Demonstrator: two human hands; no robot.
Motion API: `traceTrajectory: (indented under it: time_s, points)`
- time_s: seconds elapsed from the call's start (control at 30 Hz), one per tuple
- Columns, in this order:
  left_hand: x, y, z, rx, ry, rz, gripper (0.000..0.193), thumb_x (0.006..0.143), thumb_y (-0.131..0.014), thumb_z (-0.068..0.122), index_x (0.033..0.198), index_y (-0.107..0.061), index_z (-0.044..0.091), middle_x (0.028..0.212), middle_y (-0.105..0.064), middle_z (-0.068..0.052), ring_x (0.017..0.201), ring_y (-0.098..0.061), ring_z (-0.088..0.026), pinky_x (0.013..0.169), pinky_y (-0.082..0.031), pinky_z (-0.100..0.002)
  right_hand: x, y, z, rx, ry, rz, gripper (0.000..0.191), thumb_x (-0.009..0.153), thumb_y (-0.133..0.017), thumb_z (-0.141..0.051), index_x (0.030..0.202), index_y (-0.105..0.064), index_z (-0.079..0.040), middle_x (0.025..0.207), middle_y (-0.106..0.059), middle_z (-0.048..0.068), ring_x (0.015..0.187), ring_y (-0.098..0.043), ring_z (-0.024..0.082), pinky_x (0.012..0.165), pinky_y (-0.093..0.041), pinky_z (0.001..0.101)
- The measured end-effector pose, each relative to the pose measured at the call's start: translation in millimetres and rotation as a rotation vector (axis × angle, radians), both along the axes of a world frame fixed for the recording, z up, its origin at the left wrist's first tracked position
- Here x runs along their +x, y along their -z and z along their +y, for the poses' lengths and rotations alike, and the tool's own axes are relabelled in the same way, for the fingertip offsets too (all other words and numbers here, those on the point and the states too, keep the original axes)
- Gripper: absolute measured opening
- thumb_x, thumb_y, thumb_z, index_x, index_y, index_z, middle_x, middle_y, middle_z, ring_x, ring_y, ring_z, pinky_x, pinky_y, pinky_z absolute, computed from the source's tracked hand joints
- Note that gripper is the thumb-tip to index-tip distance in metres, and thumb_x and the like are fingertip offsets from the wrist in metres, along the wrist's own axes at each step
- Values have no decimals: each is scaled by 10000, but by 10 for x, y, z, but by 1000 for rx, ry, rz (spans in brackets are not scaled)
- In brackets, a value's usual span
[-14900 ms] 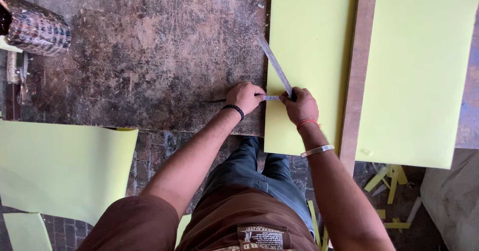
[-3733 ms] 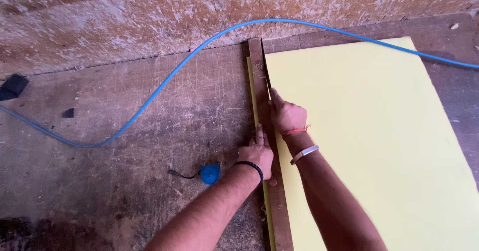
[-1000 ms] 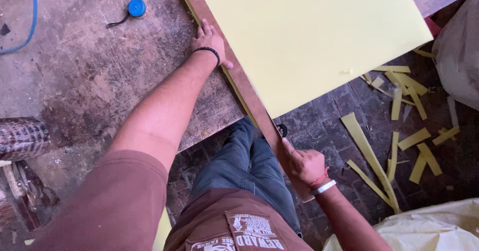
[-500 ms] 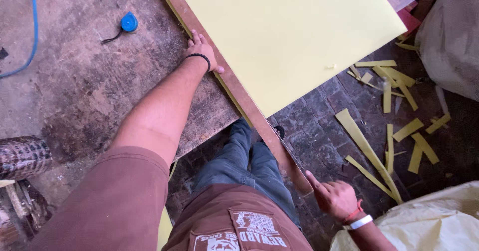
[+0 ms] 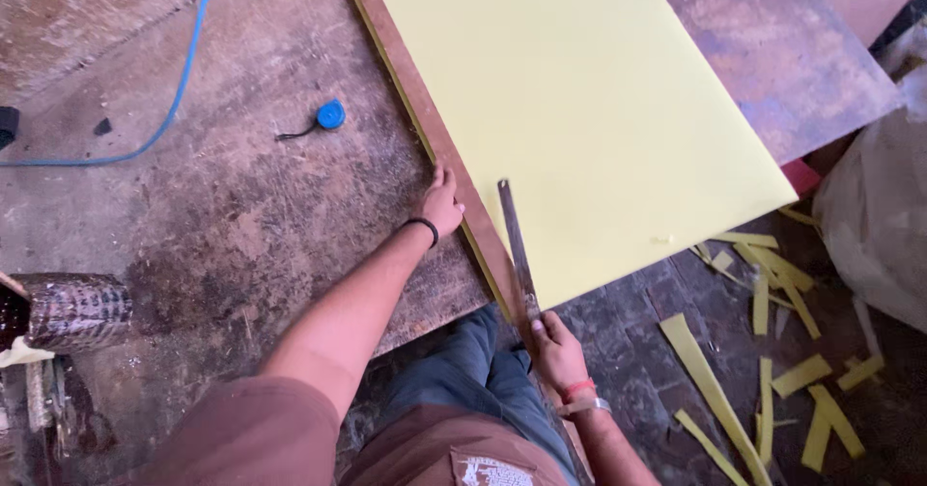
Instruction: The person measures yellow foam sheets with a tape measure, cuts foam strips using a hand saw guided along a wooden straightedge on a workbench, then applies glue with a brush to the edge of a foam-covered panel.
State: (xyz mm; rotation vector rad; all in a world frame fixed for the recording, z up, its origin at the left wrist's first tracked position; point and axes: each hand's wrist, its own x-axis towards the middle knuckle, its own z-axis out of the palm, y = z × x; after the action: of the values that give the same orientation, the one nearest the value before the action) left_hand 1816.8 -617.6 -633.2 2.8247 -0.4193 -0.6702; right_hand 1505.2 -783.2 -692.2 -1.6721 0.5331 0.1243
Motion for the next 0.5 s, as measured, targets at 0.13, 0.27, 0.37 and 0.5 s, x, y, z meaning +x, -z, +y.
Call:
traceTrajectory:
  time_s: [0.13,0.27,0.37,0.5]
  points:
    - [123,174,217,-399,-286,-127,792,933,-652,166,1646,-306,160,1570,-432,-178,1368,-539,-384,1126,-440,-442,51,94,-185,498,428,28,209,1046,-587,-162,987,-666,23,773,-559,8,640,-455,105,536,-360,263]
    - [303,209,72,-471,-581,-8,741,910,-709,255,1530,-368,35,1426,-607,-195,1306,-603,-349,1114,-462,-428,173,83,-869,283,518,-10,183,1051,-563,-138,1010,-674,2,829,-603,-7,699,-496,78,593,-388,228]
    - [390,210,-110,-483,-717,-58,796,819,-836,300,1423,-434,-30,1371,-567,-246,1259,-574,-381,1064,-454,-444,323,74,-1351,72,528,-75,189,1059,-560,-146,1039,-668,8,881,-645,6,759,-541,101,664,-437,234]
    - [478,163,-128,-745,-964,243,492,829,-769,327,1180,-723,-14,1150,-756,-194,1098,-738,-330,983,-558,-421,541,74,-1867,-302,480,-57,195,1089,-590,-166,1089,-681,6,924,-664,33,824,-547,116,732,-439,259]
